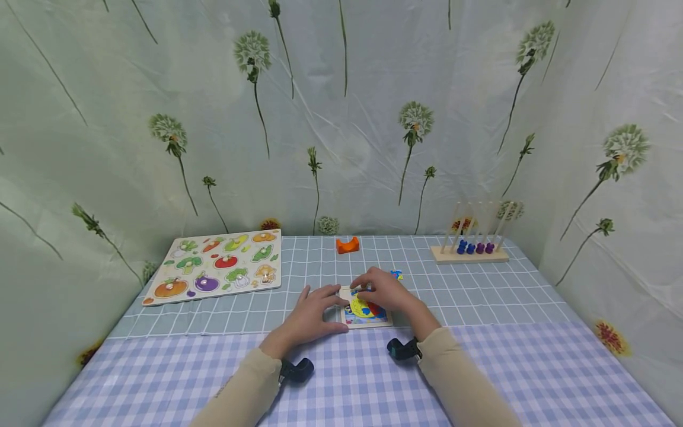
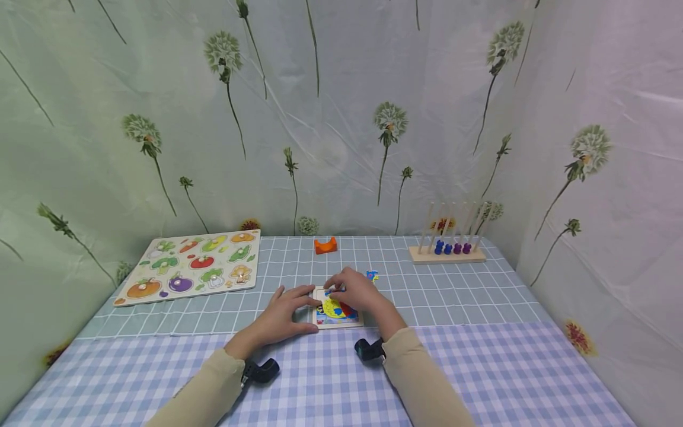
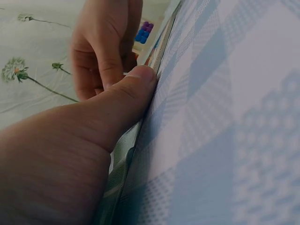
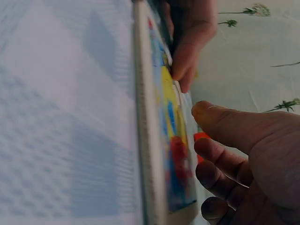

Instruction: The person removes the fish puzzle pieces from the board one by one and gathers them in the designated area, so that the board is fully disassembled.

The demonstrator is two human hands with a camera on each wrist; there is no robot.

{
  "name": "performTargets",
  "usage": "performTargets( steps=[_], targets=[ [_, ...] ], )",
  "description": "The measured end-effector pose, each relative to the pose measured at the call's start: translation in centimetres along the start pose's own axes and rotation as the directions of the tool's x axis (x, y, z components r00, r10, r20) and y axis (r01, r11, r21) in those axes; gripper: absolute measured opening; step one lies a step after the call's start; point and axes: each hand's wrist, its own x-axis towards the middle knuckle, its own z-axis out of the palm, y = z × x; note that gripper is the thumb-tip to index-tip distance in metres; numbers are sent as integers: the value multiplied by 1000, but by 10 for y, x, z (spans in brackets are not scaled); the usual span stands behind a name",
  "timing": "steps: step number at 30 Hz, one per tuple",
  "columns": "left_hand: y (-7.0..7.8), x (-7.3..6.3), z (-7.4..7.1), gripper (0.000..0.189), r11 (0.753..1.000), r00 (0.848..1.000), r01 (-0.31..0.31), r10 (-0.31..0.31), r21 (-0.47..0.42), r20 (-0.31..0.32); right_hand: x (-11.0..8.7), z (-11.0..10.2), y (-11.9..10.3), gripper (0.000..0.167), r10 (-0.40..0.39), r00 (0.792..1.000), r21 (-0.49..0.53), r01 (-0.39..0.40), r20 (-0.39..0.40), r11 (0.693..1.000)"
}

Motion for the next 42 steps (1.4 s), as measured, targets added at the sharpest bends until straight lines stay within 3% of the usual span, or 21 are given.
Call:
performTargets(
  steps=[24, 42],
  targets=[
    [0, -1, 0, 50, 1000, 1000, -10, 10, -3, -15, -1, 9, 0, 16, 56, 998, 11, -56, 3, 998],
    [2, -1, -1, 51, 1000, 1000, -11, 11, 0, -12, -1, 11, 2, 25, 59, 998, -3, -59, -18, 998]
  ],
)
